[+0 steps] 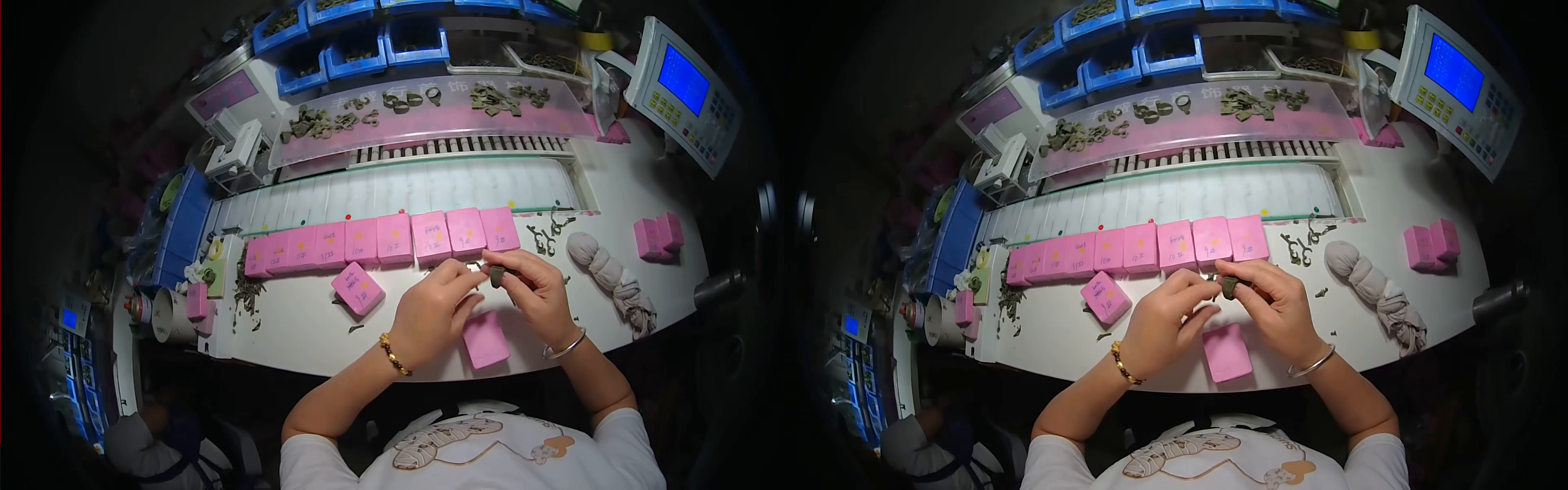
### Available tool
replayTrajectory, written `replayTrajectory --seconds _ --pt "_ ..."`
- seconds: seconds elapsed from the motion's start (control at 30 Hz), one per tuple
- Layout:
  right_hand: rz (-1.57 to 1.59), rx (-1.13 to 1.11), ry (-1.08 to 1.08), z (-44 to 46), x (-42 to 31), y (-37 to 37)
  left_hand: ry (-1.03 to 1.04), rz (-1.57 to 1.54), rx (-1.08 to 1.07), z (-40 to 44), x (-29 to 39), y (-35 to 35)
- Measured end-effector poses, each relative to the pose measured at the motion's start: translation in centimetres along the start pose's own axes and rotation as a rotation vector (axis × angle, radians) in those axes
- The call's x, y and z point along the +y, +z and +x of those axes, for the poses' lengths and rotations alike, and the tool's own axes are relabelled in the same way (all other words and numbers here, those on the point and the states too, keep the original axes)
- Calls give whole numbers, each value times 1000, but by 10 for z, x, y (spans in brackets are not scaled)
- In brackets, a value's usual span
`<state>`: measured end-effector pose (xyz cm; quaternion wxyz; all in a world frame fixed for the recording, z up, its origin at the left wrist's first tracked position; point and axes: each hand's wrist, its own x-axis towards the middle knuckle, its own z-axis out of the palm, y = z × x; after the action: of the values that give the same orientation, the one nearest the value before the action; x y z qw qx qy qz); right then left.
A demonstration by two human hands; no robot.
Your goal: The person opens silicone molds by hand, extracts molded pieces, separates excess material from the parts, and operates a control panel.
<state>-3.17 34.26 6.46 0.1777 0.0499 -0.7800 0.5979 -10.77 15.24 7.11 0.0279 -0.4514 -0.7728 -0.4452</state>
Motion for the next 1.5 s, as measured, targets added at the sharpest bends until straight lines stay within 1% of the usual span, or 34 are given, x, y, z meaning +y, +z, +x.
replayTrajectory --seconds 0.03,0.1,0.13,0.17,0.2,0.23,0.27,0.33,0.4,0.47,0.5,0.53,0.6,0.63,0.67,0.7,0.73,0.77,0.8,0.87,0.9,0.93,1.0,1.07,1.13,1.17,1.23,1.27,1.33,1.37,1.4,1.47,1.5 --pt "-39 2 0 0 -3 -1 1 -1 -1 0 1 -2" --pt "-31 22 15 -2 -10 -1 -191 -243 -99 1 2 -6" --pt "-21 42 30 -2 -12 1 -191 -240 -97 1 2 -8" --pt "-20 41 28 -3 -10 4 -291 -383 -137 1 3 -9" --pt "-8 82 -31 -4 -6 9 -391 -527 -176 1 4 -9" --pt "3 123 -92 -4 -3 13 -396 -595 -144 0 -1 -4" --pt "4 121 -97 -4 -2 15 -394 -592 -139 0 -1 -5" --pt "-177 118 -282 -2 -1 18 -375 -443 -127 1 -1 -8" --pt "-181 126 -315 0 0 18 -358 -462 -87 4 -3 -13" --pt "-104 32 -16 2 -14 13 -408 -439 -218 9 -7 -30" --pt "4 8 99 2 -13 13 -415 -416 -291 13 -15 -38" --pt "12 4 79 3 -13 12 -409 -399 -279 20 -24 -50" --pt "395 111 477 3 -12 6 -578 -298 -450 39 -45 -81" --pt "531 82 526 3 -9 -1 -627 -221 -437 52 -60 -100" --pt "534 78 516 3 -8 -3 -677 -146 -425 69 -72 -123" --pt "659 100 568 3 -8 -4 -759 -107 -326 92 -71 -148" --pt "785 125 620 1 -8 -5 -795 8 -196 114 -84 -168" --pt "896 96 599 -3 -3 -6 -717 -143 -73 132 -108 -194" --pt "896 98 595 -3 -6 -2 -634 -294 49 149 -129 -212" --pt "918 116 631 -3 -17 7 -454 -629 350 177 -144 -221" --pt "942 7 569 -10 -8 5 -467 -663 446 183 -137 -215" --pt "937 15 563 -13 -9 4 -458 -669 441 186 -139 -203" --pt "917 24 593 -17 -13 6 -363 -956 421 178 -143 -168" --pt "888 29 572 -20 -16 6 -391 -1246 242 151 -132 -129" --pt "882 121 555 -23 -21 7 -469 -1338 175 115 -90 -84" --pt "884 125 562 -25 -20 6 -521 -1320 116 97 -70 -68" --pt "865 84 452 -29 -17 0 -638 -1283 20 67 -30 -48" --pt "867 95 461 -30 -16 -1 -704 -1264 -18 55 -14 -42" --pt "694 63 439 -35 -16 -5 -672 -1260 -52 28 -2 -27" --pt "716 59 432 -37 -20 -5 -672 -1235 -3 17 1 -17" --pt "715 83 450 -39 -20 -4 -689 -1246 -25 5 2 -9" --pt "657 130 410 -43 -18 -1 -629 -1129 88 -15 3 4" --pt "661 148 396 -44 -20 1 -630 -1203 138 -21 8 9"
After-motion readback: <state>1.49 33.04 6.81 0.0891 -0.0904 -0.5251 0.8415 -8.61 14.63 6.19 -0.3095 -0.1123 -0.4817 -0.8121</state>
